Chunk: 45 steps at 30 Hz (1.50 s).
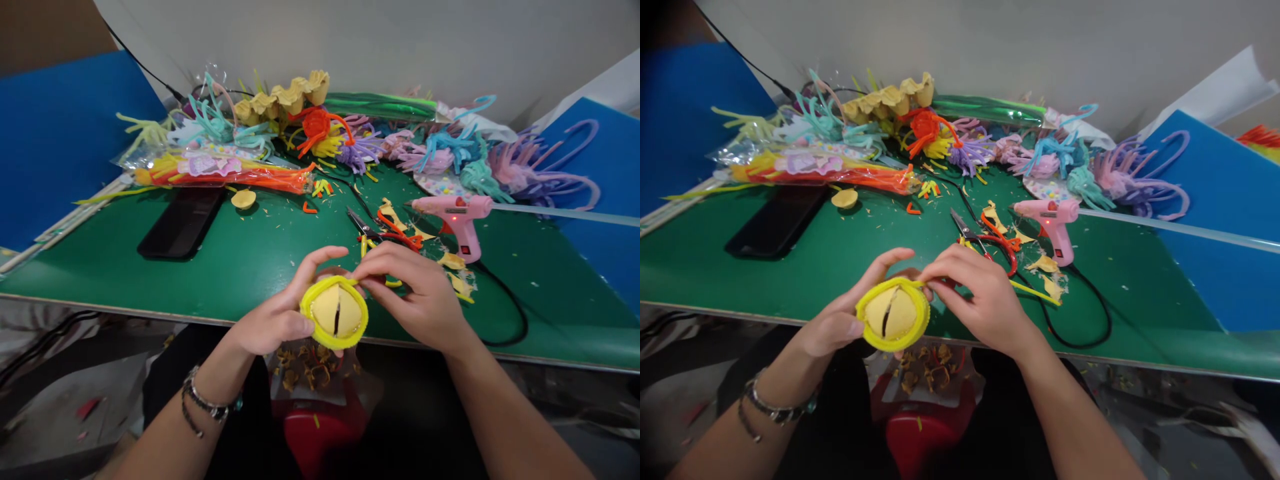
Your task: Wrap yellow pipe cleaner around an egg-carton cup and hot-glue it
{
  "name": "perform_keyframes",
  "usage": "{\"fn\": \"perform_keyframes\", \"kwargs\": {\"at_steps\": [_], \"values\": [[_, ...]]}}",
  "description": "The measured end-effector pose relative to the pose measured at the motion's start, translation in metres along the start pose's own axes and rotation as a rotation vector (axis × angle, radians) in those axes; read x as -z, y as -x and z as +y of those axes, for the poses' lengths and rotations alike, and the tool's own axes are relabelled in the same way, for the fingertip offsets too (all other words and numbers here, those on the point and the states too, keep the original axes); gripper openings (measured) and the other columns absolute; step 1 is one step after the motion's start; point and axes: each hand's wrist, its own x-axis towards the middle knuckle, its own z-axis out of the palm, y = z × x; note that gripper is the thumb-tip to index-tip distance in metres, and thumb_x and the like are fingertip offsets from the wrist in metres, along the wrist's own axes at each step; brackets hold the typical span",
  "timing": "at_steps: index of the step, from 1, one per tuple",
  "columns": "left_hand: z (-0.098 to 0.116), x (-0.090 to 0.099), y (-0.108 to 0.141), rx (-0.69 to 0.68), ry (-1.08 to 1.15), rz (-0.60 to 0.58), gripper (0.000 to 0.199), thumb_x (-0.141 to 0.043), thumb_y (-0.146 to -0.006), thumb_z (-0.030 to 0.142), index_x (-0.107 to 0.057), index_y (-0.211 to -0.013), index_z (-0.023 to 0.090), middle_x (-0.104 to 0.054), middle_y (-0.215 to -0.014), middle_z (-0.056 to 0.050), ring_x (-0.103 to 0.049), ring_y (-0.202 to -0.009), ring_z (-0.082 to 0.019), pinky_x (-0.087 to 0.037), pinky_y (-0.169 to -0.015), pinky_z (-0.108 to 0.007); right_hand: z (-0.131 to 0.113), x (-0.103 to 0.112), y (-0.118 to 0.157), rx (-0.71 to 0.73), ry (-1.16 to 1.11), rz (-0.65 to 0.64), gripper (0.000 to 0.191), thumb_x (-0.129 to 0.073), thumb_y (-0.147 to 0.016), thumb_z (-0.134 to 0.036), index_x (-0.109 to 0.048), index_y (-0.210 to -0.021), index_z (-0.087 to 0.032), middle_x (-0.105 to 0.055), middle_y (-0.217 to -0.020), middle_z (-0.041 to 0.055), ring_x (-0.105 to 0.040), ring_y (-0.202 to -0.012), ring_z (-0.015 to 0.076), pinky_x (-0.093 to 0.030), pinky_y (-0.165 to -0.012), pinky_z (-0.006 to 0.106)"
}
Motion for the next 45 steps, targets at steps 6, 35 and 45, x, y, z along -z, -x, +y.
{"fn": "perform_keyframes", "kwargs": {"at_steps": [6,35,45], "values": [[-0.0033,0.0019,0.0,-0.051,-0.008,-0.019,0.059,-0.06,-0.074,0.029,-0.032,-0.125,0.037,-0.041,-0.118,-0.004,-0.058,-0.082,-0.016,-0.052,-0.062,-0.026,0.0001,-0.0001,-0.0004,0.006,0.015,-0.007,0.011,-0.054,-0.083,-0.01,-0.061,-0.081,-0.019,-0.063,-0.075,0.002,-0.058,-0.072,0.0123,-0.046,-0.064,0.024],[-0.0001,-0.0064,-0.0009,-0.066,-0.102,0.069,0.064,-0.068,-0.067,0.031,-0.035,-0.122,0.031,-0.042,-0.111,-0.003,-0.051,-0.084,-0.014,-0.041,-0.073,-0.023,0.0012,0.0002,0.0005,0.004,0.028,-0.022,0.01,-0.053,-0.083,-0.01,-0.06,-0.082,-0.017,-0.063,-0.076,0.0018,-0.057,-0.073,0.0116,-0.045,-0.066,0.023],[-0.0031,-0.0034,0.0011,-0.117,-0.171,0.03,0.068,-0.069,-0.071,0.027,-0.031,-0.127,0.038,-0.044,-0.114,-0.001,-0.053,-0.094,-0.014,-0.043,-0.081,-0.022,0.0041,0.0055,0.0014,-0.07,-0.067,0.183,0.013,-0.053,-0.08,-0.011,-0.061,-0.085,-0.02,-0.058,-0.086,0.0025,-0.056,-0.085,0.0134,-0.046,-0.076,0.027]]}}
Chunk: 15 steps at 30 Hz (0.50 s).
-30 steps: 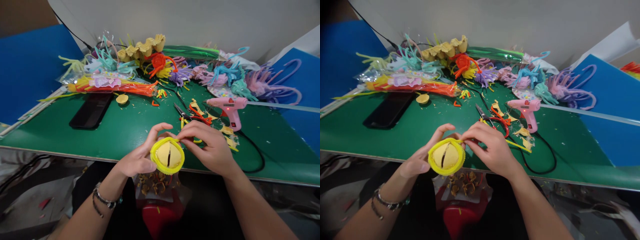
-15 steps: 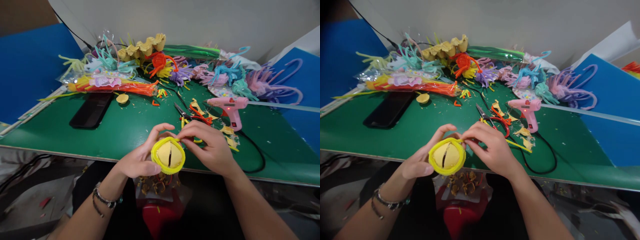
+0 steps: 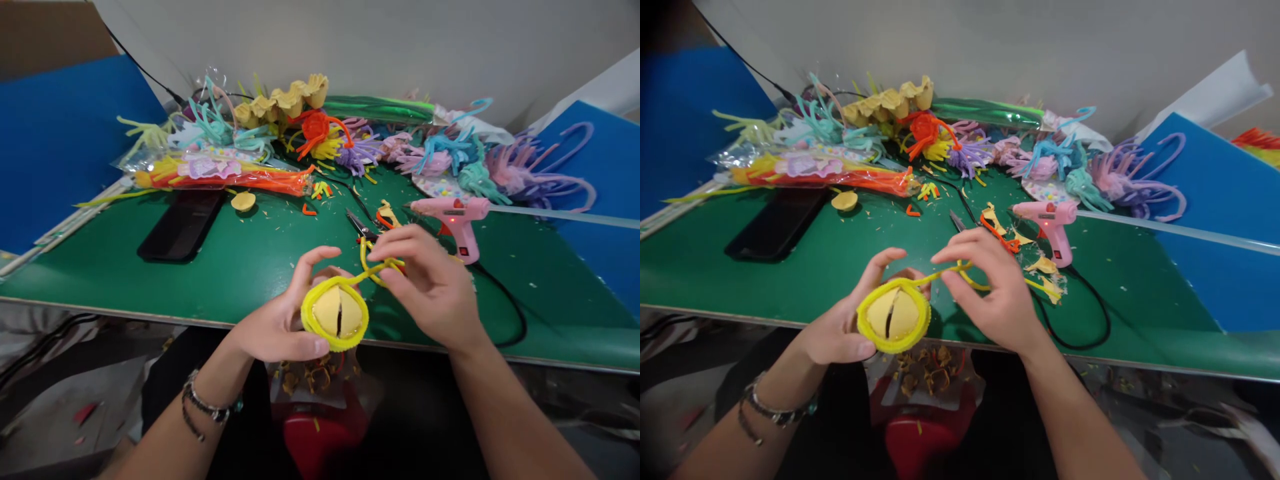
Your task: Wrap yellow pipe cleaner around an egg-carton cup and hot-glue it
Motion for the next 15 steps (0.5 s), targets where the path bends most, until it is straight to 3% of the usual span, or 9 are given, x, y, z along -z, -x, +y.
{"fn": "perform_keyframes", "kwargs": {"at_steps": [3,6,9,13,15], "values": [[-0.002,0.003,0.0,-0.044,-0.032,0.035,0.067,-0.068,-0.073,0.027,-0.031,-0.127,0.04,-0.047,-0.119,-0.002,-0.055,-0.1,-0.017,-0.045,-0.083,-0.025,0.01,0.006,-0.002,-0.044,-0.08,0.298,0.014,-0.051,-0.079,-0.013,-0.061,-0.083,-0.021,-0.057,-0.083,0.0021,-0.057,-0.085,0.0157,-0.046,-0.075,0.03],[-0.005,0.009,-0.002,-0.124,-0.065,0.137,0.068,-0.067,-0.074,0.027,-0.029,-0.129,0.039,-0.051,-0.121,-0.004,-0.058,-0.102,-0.02,-0.048,-0.084,-0.029,0.018,0.016,-0.004,-0.009,-0.028,0.631,0.012,-0.051,-0.076,-0.013,-0.06,-0.074,-0.021,-0.055,-0.069,-0.001,-0.055,-0.065,0.013,-0.043,-0.06,0.027],[-0.006,0.01,-0.004,-0.18,-0.091,0.267,0.073,-0.07,-0.072,0.025,-0.028,-0.131,0.038,-0.055,-0.12,-0.005,-0.06,-0.102,-0.021,-0.049,-0.085,-0.03,0.018,0.033,-0.003,0.037,0.153,0.878,0.011,-0.05,-0.071,-0.012,-0.056,-0.067,-0.02,-0.048,-0.056,-0.0035,-0.043,-0.047,0.0106,-0.032,-0.046,0.026],[-0.002,0.003,-0.008,-0.179,-0.107,0.47,0.073,-0.072,-0.07,0.026,-0.032,-0.131,0.034,-0.057,-0.122,-0.007,-0.06,-0.104,-0.021,-0.049,-0.086,-0.029,0.018,0.061,0.004,0.028,0.462,1.17,0.008,-0.045,-0.064,-0.016,-0.046,-0.063,-0.024,-0.041,-0.065,-0.0007,-0.042,-0.057,0.015,-0.034,-0.057,0.032],[0.0,0.001,-0.01,-0.182,-0.115,0.534,0.071,-0.072,-0.069,0.028,-0.036,-0.13,0.032,-0.056,-0.124,-0.007,-0.058,-0.107,-0.021,-0.048,-0.087,-0.028,0.025,0.071,0.01,-0.067,0.526,1.172,0.012,-0.046,-0.06,-0.017,-0.04,-0.066,-0.025,-0.037,-0.069,-0.0005,-0.042,-0.063,0.0171,-0.037,-0.064,0.034]]}}
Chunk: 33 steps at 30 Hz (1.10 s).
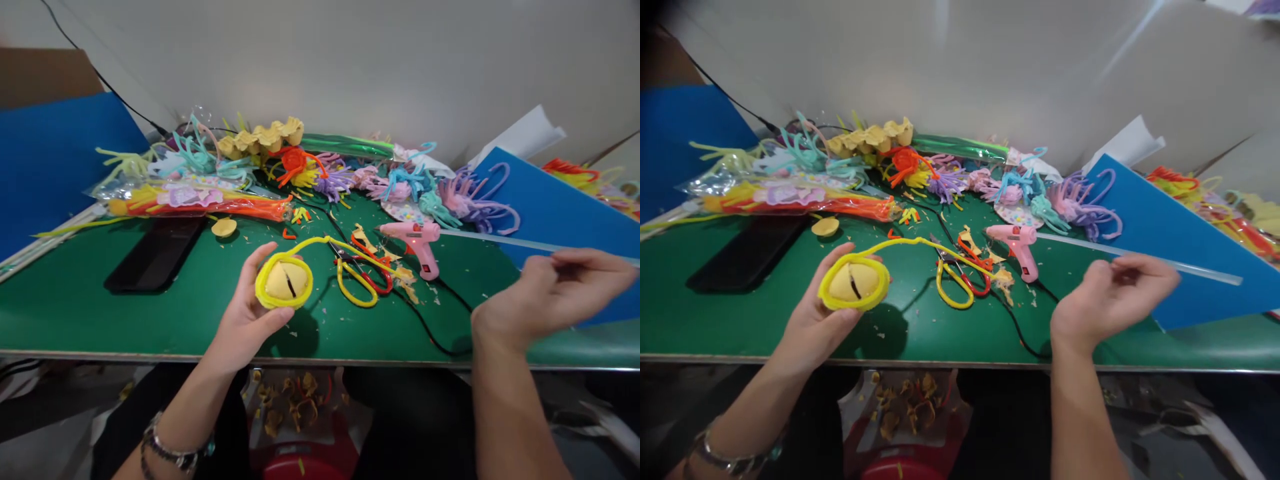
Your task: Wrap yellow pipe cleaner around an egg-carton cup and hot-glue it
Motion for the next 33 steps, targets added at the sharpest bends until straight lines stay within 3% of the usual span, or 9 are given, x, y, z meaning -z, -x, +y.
{"fn": "perform_keyframes", "kwargs": {"at_steps": [4,9,13,17,20,22,24,28,33], "values": [[-0.002,0.001,-0.003,-0.039,-0.078,0.041,0.064,-0.073,-0.068,0.027,-0.044,-0.125,0.027,-0.059,-0.122,-0.007,-0.06,-0.104,-0.02,-0.049,-0.084,-0.025,0.022,-0.002,0.005,-0.226,0.308,-0.527,0.014,-0.049,-0.062,-0.031,-0.044,-0.072,-0.023,-0.045,-0.071,0.002,-0.047,-0.068,0.0205,-0.041,-0.069,0.04],[-0.007,0.004,-0.006,-0.086,-0.089,-0.005,0.06,-0.071,-0.07,0.025,-0.045,-0.124,0.027,-0.058,-0.124,-0.005,-0.061,-0.104,-0.018,-0.049,-0.084,-0.022,0.036,-0.013,0.016,-0.2,0.48,-0.779,0.041,-0.055,-0.059,-0.039,-0.05,-0.094,-0.018,-0.058,-0.089,0.0109,-0.053,-0.087,0.0271,-0.041,-0.08,0.043],[-0.003,0.0,-0.003,-0.08,-0.165,0.046,0.057,-0.069,-0.072,0.021,-0.044,-0.123,0.026,-0.059,-0.123,-0.005,-0.059,-0.104,-0.016,-0.048,-0.085,-0.021,0.045,-0.02,0.015,-0.266,0.479,-0.98,0.03,-0.052,-0.061,-0.035,-0.054,-0.087,-0.02,-0.062,-0.082,0.009,-0.057,-0.076,0.0252,-0.043,-0.07,0.036],[0.001,-0.005,0.001,-0.038,-0.197,0.054,0.056,-0.065,-0.074,0.019,-0.042,-0.124,0.026,-0.058,-0.122,-0.004,-0.057,-0.108,-0.016,-0.046,-0.089,-0.022,0.046,-0.023,0.011,-0.285,0.473,-0.906,0.026,-0.047,-0.064,-0.037,-0.053,-0.083,-0.02,-0.061,-0.079,0.0088,-0.057,-0.072,0.025,-0.043,-0.066,0.036],[0.0,-0.005,0.001,-0.044,-0.205,0.038,0.055,-0.064,-0.075,0.02,-0.04,-0.124,0.025,-0.057,-0.122,-0.005,-0.056,-0.108,-0.017,-0.045,-0.09,-0.023,0.032,-0.019,0.008,-0.332,0.454,-0.739,0.028,-0.044,-0.069,-0.038,-0.051,-0.089,-0.019,-0.058,-0.073,0.0062,-0.055,-0.064,0.0229,-0.043,-0.061,0.036],[-0.004,-0.003,0.0,-0.054,-0.198,0.025,0.055,-0.064,-0.075,0.021,-0.04,-0.124,0.025,-0.057,-0.121,-0.006,-0.056,-0.106,-0.017,-0.045,-0.09,-0.024,0.016,-0.014,0.006,-0.386,0.314,-0.587,0.021,-0.049,-0.07,-0.035,-0.049,-0.085,-0.022,-0.055,-0.065,0.001,-0.053,-0.054,0.0189,-0.043,-0.056,0.033],[-0.007,-0.001,-0.001,-0.051,-0.187,0.002,0.055,-0.065,-0.075,0.024,-0.04,-0.124,0.025,-0.056,-0.119,-0.006,-0.058,-0.104,-0.018,-0.045,-0.09,-0.026,-0.003,-0.008,0.007,-0.377,0.139,-0.536,0.013,-0.051,-0.072,-0.035,-0.046,-0.075,-0.024,-0.052,-0.056,-0.002,-0.051,-0.049,0.0168,-0.042,-0.052,0.031],[-0.011,0.0,-0.002,-0.022,-0.195,-0.023,0.057,-0.064,-0.076,0.026,-0.037,-0.126,0.025,-0.052,-0.121,-0.008,-0.057,-0.105,-0.022,-0.044,-0.092,-0.033,-0.034,-0.001,0.019,-0.296,0.125,-0.714,0.019,-0.058,-0.068,-0.039,-0.047,-0.065,-0.023,-0.053,-0.052,-0.0019,-0.049,-0.045,0.0155,-0.039,-0.046,0.029],[-0.012,-0.001,0.0,-0.028,-0.166,-0.072,0.055,-0.062,-0.079,0.027,-0.034,-0.126,0.03,-0.054,-0.114,-0.005,-0.064,-0.087,-0.019,-0.047,-0.087,-0.034,-0.044,-0.001,0.04,-0.218,0.171,-0.873,0.027,-0.066,-0.06,-0.045,-0.054,-0.069,-0.022,-0.055,-0.05,-0.0025,-0.049,-0.043,0.0152,-0.036,-0.04,0.027]]}}
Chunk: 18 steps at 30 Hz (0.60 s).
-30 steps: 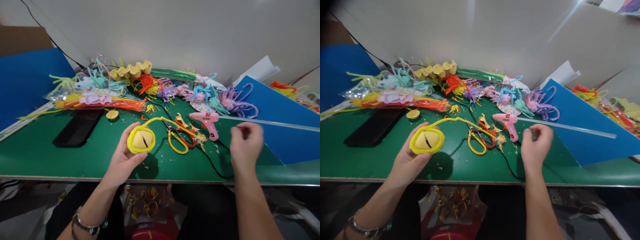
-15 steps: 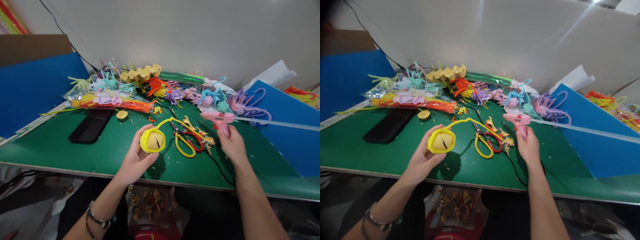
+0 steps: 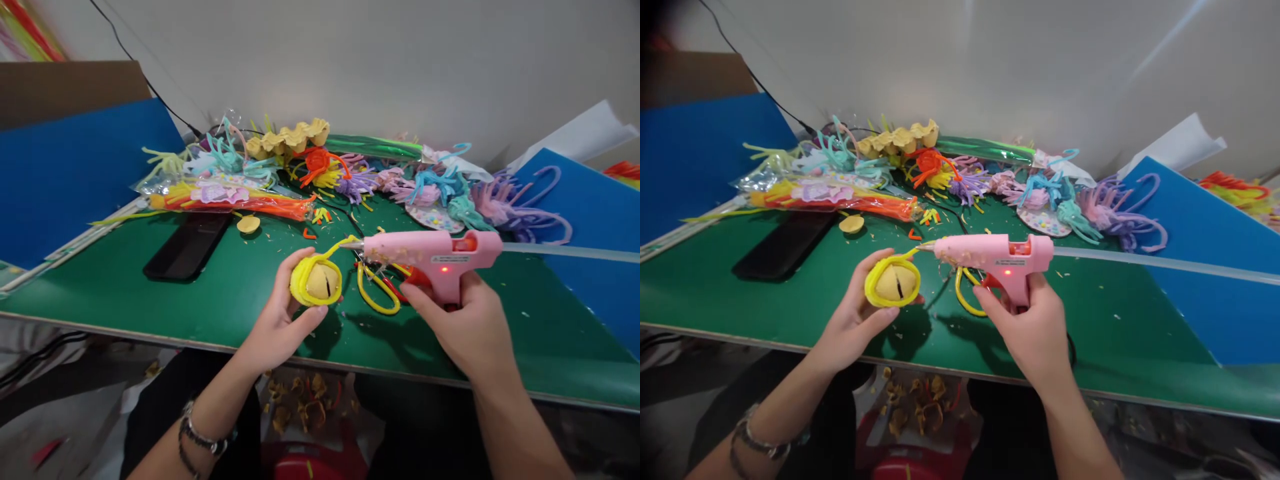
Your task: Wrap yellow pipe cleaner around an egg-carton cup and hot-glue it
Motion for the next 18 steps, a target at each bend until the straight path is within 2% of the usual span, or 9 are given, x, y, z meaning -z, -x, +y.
{"fn": "perform_keyframes", "kwargs": {"at_steps": [4,9,13,18], "values": [[0.002,0.001,0.001,-0.035,0.015,-0.043,0.056,-0.06,-0.08,0.025,-0.03,-0.126,0.034,-0.051,-0.118,-0.005,-0.064,-0.082,-0.016,-0.049,-0.084,-0.032,-0.001,-0.004,0.004,-0.024,0.017,0.001,0.032,-0.069,-0.055,-0.048,-0.054,-0.065,-0.021,-0.056,-0.048,-0.0017,-0.049,-0.041,0.0156,-0.034,-0.038,0.026],[0.008,0.0,0.0,-0.026,0.011,-0.081,0.052,-0.059,-0.08,0.026,-0.029,-0.123,0.033,-0.049,-0.117,-0.006,-0.063,-0.088,-0.018,-0.048,-0.084,-0.033,-0.012,-0.004,0.01,-0.088,0.014,-0.032,0.03,-0.068,-0.059,-0.047,-0.054,-0.061,-0.02,-0.053,-0.044,-0.003,-0.048,-0.041,0.0143,-0.036,-0.04,0.026],[0.01,-0.001,0.001,0.009,-0.004,-0.077,0.053,-0.061,-0.078,0.027,-0.031,-0.122,0.029,-0.052,-0.116,-0.007,-0.06,-0.093,-0.021,-0.046,-0.085,-0.034,-0.014,-0.006,0.011,-0.073,-0.033,-0.025,0.031,-0.068,-0.058,-0.047,-0.053,-0.06,-0.021,-0.054,-0.046,-0.0029,-0.045,-0.039,0.0129,-0.036,-0.039,0.026],[0.01,-0.001,0.002,-0.002,-0.017,-0.089,0.051,-0.06,-0.079,0.025,-0.032,-0.122,0.03,-0.051,-0.114,-0.006,-0.059,-0.094,-0.019,-0.045,-0.084,-0.03,-0.004,-0.006,0.007,-0.018,0.011,-0.05,0.029,-0.067,-0.056,-0.045,-0.049,-0.056,-0.022,-0.049,-0.039,-0.005,-0.042,-0.033,0.0116,-0.031,-0.034,0.024]]}}
